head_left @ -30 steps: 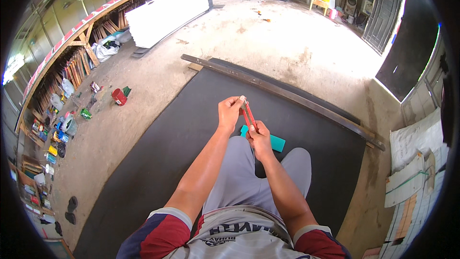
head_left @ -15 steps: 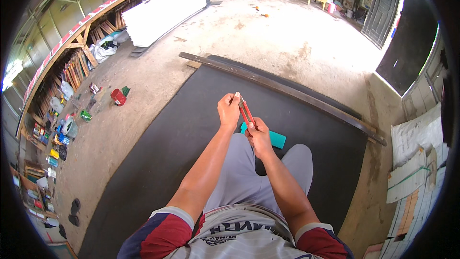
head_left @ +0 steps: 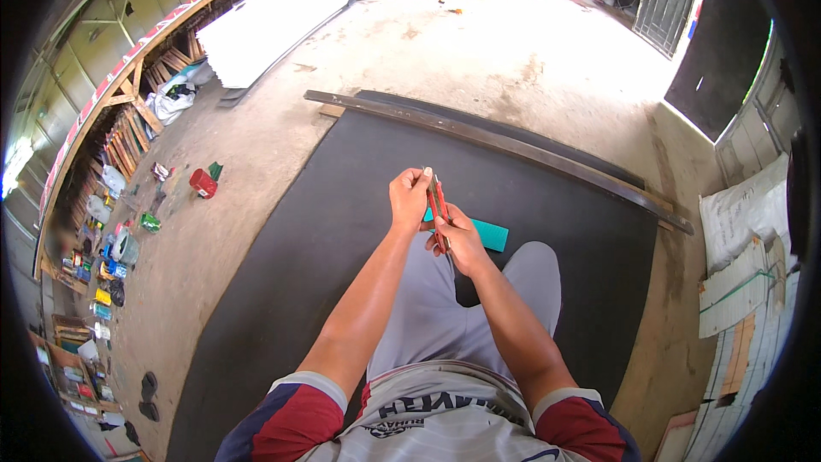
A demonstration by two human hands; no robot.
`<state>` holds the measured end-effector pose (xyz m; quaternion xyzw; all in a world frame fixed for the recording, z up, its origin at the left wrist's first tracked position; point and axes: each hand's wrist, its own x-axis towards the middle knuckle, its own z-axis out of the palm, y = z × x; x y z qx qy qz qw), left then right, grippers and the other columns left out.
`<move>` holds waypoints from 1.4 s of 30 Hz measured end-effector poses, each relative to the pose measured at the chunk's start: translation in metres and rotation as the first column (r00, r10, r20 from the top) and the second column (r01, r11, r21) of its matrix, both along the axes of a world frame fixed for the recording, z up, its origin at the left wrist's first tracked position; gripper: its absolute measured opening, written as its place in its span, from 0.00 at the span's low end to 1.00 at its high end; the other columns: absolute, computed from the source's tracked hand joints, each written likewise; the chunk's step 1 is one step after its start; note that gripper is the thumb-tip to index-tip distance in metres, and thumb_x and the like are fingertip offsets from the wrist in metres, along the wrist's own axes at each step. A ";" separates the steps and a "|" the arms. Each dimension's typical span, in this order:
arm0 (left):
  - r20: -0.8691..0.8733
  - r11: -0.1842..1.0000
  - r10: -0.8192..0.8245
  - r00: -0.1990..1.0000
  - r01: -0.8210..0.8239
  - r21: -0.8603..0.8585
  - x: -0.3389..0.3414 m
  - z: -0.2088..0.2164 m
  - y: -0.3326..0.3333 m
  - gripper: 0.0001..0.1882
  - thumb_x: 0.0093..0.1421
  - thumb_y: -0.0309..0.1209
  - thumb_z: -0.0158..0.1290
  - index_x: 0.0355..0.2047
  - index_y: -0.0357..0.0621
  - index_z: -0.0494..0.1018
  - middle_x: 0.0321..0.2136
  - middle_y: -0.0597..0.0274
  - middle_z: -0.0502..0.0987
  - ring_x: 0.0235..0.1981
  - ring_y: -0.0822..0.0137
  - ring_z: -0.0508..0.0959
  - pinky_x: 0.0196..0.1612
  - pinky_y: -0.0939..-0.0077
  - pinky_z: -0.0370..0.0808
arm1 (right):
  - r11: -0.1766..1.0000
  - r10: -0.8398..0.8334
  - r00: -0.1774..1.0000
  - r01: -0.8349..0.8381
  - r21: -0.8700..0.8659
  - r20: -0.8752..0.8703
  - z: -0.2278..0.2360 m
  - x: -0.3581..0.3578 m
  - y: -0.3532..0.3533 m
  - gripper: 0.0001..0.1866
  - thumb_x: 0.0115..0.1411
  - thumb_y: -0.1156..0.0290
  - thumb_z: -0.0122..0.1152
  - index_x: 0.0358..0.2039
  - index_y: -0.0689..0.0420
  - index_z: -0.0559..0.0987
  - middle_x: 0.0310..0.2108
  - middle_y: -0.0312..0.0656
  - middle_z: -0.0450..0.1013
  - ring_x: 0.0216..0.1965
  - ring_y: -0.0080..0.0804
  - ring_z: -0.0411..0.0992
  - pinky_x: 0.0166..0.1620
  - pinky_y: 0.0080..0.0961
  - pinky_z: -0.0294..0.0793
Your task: The person kneels on a large black mat, uses a wooden plank and a metal ruler as guides, and cuts the mat with a utility knife. They adjust the guides and make multiple straight cuts along the mat's surface.
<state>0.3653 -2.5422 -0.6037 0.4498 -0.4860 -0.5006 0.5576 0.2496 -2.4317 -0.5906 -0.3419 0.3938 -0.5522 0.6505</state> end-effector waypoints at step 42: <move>0.947 0.612 -0.273 -0.167 0.730 0.305 -0.240 -0.231 -0.424 0.64 0.41 0.87 0.51 0.73 0.64 0.68 0.74 0.58 0.64 0.76 0.49 0.59 0.77 0.36 0.49 | 0.920 -0.096 -0.284 0.340 -0.194 -0.954 -0.252 -0.420 -0.341 0.13 0.53 0.65 0.73 0.32 0.53 0.76 0.31 0.44 0.73 0.37 0.52 0.75 0.40 0.48 0.73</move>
